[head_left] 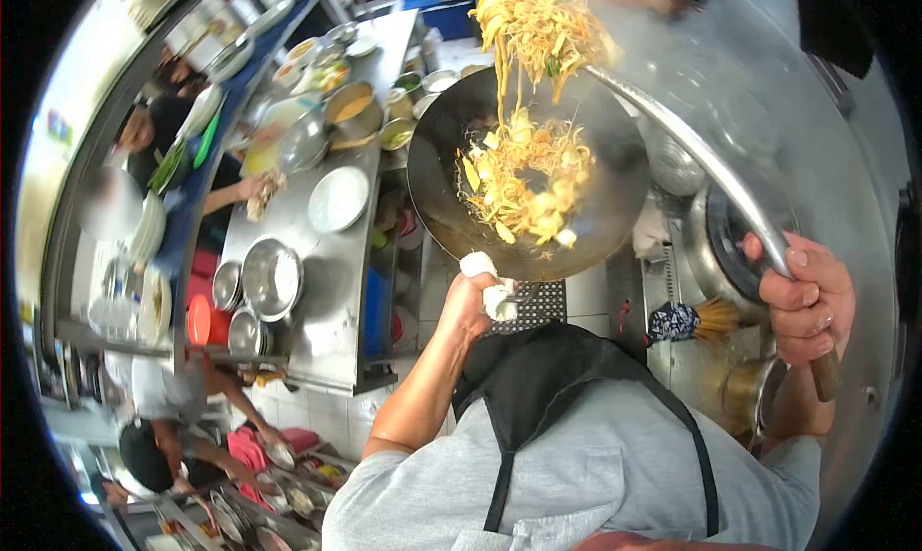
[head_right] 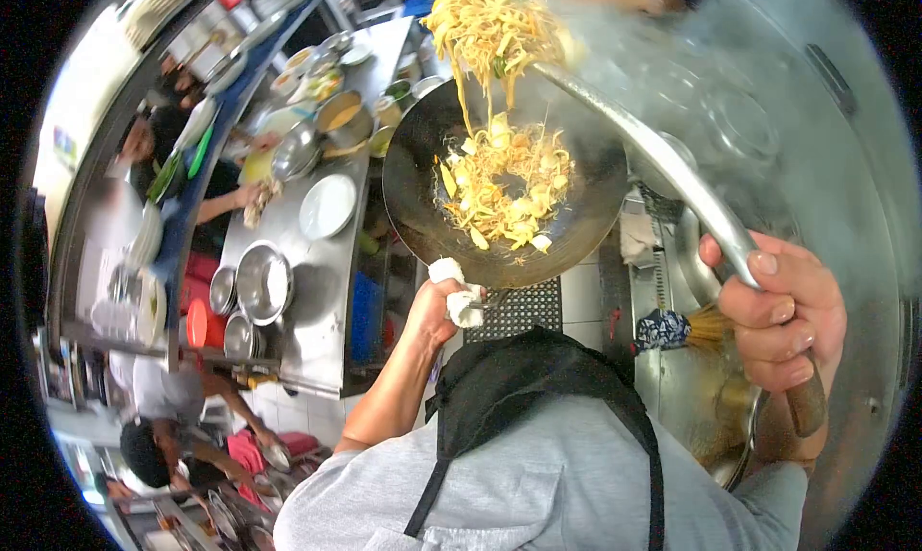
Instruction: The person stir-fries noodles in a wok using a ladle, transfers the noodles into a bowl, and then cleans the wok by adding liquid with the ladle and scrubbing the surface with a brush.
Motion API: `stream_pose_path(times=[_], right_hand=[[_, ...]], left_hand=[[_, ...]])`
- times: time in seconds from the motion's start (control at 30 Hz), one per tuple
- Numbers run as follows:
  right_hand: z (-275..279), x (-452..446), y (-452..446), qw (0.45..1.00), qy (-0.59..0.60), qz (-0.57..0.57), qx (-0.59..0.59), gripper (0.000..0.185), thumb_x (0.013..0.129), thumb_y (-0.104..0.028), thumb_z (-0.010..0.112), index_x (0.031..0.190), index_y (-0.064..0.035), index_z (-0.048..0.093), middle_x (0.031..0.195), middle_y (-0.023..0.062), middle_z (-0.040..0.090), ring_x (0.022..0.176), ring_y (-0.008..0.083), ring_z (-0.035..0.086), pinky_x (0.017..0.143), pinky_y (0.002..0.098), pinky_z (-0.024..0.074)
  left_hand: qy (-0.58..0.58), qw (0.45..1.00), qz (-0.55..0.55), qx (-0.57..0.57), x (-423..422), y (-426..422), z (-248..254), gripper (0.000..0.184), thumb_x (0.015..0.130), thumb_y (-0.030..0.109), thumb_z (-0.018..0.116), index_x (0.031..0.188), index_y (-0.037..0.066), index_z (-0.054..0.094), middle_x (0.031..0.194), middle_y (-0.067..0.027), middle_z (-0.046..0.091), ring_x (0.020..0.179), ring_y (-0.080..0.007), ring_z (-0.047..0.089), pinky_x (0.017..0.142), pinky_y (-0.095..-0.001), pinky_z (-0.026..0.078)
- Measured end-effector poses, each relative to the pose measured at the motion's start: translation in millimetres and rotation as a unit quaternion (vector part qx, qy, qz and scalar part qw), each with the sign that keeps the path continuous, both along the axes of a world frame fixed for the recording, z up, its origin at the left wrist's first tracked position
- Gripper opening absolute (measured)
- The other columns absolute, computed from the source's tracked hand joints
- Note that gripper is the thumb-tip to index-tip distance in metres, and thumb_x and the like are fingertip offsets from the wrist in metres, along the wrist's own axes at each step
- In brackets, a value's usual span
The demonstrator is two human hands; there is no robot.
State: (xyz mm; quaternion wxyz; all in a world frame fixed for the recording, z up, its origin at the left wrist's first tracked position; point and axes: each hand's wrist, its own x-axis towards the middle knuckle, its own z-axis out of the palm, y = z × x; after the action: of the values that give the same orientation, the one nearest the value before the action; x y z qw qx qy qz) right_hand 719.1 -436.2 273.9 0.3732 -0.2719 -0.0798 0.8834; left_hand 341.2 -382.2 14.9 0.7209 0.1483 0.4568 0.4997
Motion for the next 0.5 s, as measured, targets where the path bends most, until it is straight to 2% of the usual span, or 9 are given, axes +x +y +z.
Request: stream_pose_path(times=[0.1, 0.2, 0.23, 0.5], right_hand=[[28, 33, 33, 0.998, 0.035, 0.050, 0.004, 0.033, 0.102, -0.017, 0.038, 0.128, 0.0029, 0.036, 0.064, 0.0009, 0.037, 0.041, 0.0039, 0.033, 0.030, 0.0239, 0.0360], [32, 60, 74, 0.990, 0.070, 0.121, 0.018, 0.034, 0.102, -0.016, 0.036, 0.129, 0.0041, 0.035, 0.066, 0.0018, 0.038, 0.042, 0.0039, 0.033, 0.032, 0.0244, 0.0372], [-4, 50, 88, 0.989, 0.080, 0.125, 0.014, 0.034, 0.102, -0.016, 0.035, 0.129, 0.0044, 0.034, 0.066, 0.0020, 0.038, 0.043, 0.0040, 0.033, 0.032, 0.0246, 0.0376], [-19, 65, 174, 0.968, 0.104, 0.227, -0.031, 0.036, 0.102, -0.015, 0.032, 0.132, 0.0052, 0.031, 0.068, 0.0025, 0.038, 0.045, 0.0047, 0.034, 0.036, 0.0262, 0.0404]], left_hand=[[0.012, 0.998, 0.066, 0.016, 24, -8, 6, 0.042, 0.066, -0.009, 0.048, 0.109, -0.009, 0.053, 0.095, -0.0194, 0.063, 0.076, -0.0306, 0.066, 0.070, -0.0394, 0.057], [0.020, 0.993, 0.112, 0.033, 45, -4, -3, 0.040, 0.066, -0.009, 0.048, 0.106, -0.010, 0.053, 0.093, -0.0195, 0.063, 0.074, -0.0298, 0.066, 0.068, -0.0393, 0.058], [0.025, 0.992, 0.119, 0.033, 33, 7, -36, 0.040, 0.066, -0.009, 0.048, 0.105, -0.010, 0.054, 0.092, -0.0199, 0.063, 0.074, -0.0299, 0.066, 0.067, -0.0394, 0.058], [0.063, 0.968, 0.242, 0.017, 62, 10, -44, 0.039, 0.067, -0.010, 0.047, 0.105, -0.010, 0.053, 0.090, -0.0208, 0.062, 0.072, -0.0307, 0.066, 0.067, -0.0410, 0.059]])
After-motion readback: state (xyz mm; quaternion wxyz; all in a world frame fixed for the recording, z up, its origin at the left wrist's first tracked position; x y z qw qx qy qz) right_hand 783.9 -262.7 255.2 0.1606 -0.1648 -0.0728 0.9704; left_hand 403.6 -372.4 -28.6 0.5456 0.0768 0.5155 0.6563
